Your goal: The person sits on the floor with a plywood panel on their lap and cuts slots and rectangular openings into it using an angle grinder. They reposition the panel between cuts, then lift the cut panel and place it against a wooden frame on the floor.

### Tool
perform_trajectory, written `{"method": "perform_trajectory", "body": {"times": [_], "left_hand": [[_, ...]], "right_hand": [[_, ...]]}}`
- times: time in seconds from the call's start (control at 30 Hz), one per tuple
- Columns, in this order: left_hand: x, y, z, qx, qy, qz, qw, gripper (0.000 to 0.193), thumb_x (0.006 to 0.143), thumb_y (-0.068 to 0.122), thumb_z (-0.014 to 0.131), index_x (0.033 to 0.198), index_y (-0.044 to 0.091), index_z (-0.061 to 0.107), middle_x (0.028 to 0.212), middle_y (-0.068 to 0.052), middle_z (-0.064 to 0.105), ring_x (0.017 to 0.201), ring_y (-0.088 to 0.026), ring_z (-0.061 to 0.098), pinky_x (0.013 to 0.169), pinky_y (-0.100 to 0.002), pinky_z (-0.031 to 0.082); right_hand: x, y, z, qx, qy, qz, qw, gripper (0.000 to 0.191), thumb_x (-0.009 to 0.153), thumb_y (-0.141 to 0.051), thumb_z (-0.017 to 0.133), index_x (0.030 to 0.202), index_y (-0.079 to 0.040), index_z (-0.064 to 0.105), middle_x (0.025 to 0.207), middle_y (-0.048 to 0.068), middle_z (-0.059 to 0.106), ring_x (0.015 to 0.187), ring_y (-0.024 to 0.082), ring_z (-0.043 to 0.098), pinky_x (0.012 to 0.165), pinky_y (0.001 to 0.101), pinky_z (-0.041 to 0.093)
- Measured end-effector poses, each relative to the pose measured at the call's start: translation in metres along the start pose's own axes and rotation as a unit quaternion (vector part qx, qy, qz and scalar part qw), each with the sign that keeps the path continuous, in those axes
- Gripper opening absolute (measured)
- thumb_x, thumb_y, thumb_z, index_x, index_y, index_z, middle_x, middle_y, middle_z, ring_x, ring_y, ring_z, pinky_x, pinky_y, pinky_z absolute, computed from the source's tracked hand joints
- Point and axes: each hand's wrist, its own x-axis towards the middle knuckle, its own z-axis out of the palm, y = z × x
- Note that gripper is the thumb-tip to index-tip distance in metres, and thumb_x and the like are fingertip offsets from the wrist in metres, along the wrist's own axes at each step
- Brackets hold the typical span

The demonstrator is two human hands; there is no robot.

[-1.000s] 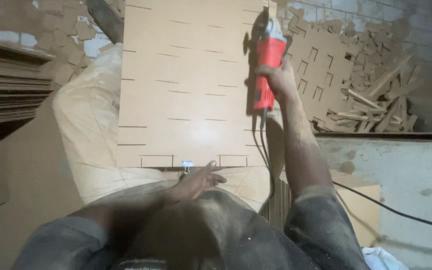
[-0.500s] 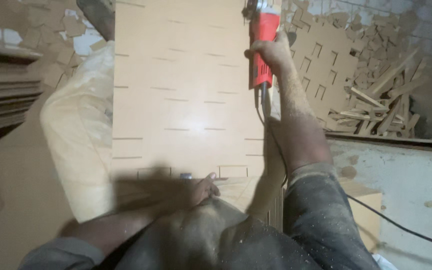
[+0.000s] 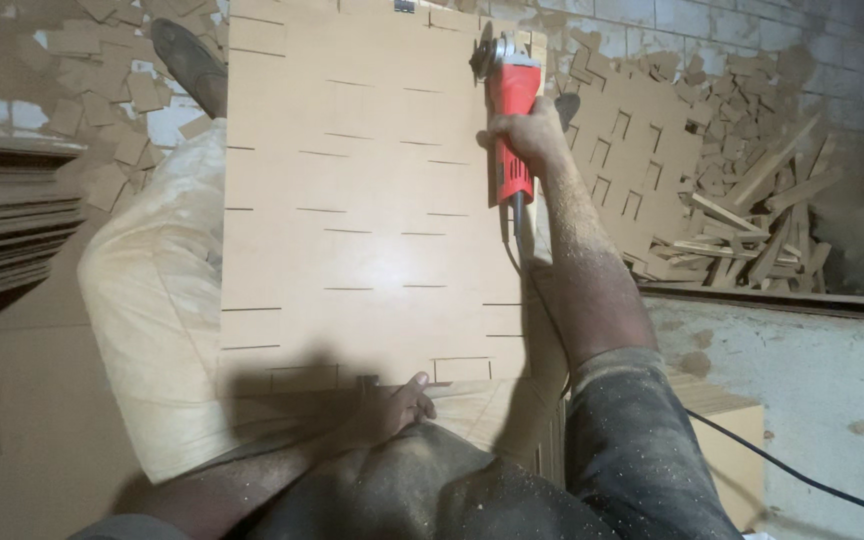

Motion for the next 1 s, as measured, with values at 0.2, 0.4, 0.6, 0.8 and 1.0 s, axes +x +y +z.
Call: {"method": "perform_trajectory", "body": {"times": [0.2,0.4,0.6,0.8,1.0], "left_hand": [[-0.001,0.003,-0.001,0.05,0.006,0.038,0.998,0.066,0.105,0.053,0.04,0.093,-0.005,0.068,0.088,-0.015,0.066,0.085,-0.021,0.059,0.085,-0.035,0.051],[-0.009,0.01,0.004,0.004,0.035,-0.084,0.996,0.069,0.105,0.056,0.034,0.104,-0.005,0.067,0.096,-0.016,0.068,0.097,-0.025,0.064,0.091,-0.038,0.052],[-0.03,0.028,0.012,0.128,-0.023,-0.03,0.991,0.047,0.103,0.045,0.042,0.12,0.006,0.061,0.11,-0.014,0.069,0.109,-0.028,0.064,0.098,-0.04,0.051],[-0.12,0.047,-0.037,0.39,0.227,0.216,0.866,0.036,0.102,0.03,0.055,0.129,0.006,0.058,0.116,-0.016,0.069,0.113,-0.031,0.064,0.101,-0.042,0.05],[-0.143,0.122,-0.125,0.537,0.49,0.242,0.643,0.052,0.099,0.02,0.067,0.145,0.002,0.051,0.121,-0.02,0.069,0.115,-0.034,0.063,0.102,-0.044,0.048]], "right_hand": [[-0.002,-0.009,0.001,-0.364,-0.012,-0.007,0.931,0.044,0.083,-0.016,0.086,0.11,0.013,0.066,0.1,0.018,0.074,0.082,0.02,0.072,0.067,0.0336,0.06],[0.001,-0.007,0.007,-0.226,0.012,-0.006,0.974,0.067,0.066,-0.004,0.088,0.121,0.006,0.052,0.099,0.013,0.068,0.09,0.022,0.073,0.072,0.0342,0.066],[-0.001,0.016,-0.008,-0.035,-0.019,-0.062,0.997,0.049,0.074,0.005,0.075,0.119,0.009,0.057,0.096,0.016,0.07,0.081,0.027,0.077,0.068,0.039,0.067],[-0.038,0.047,-0.04,0.122,-0.029,-0.05,0.991,0.045,0.079,0.007,0.068,0.121,0.009,0.053,0.09,0.016,0.068,0.071,0.03,0.075,0.064,0.0423,0.068],[-0.118,0.063,-0.051,0.081,-0.017,0.004,0.997,0.042,0.079,0.002,0.068,0.119,0.002,0.057,0.087,0.011,0.067,0.069,0.026,0.073,0.059,0.038,0.064]]}}
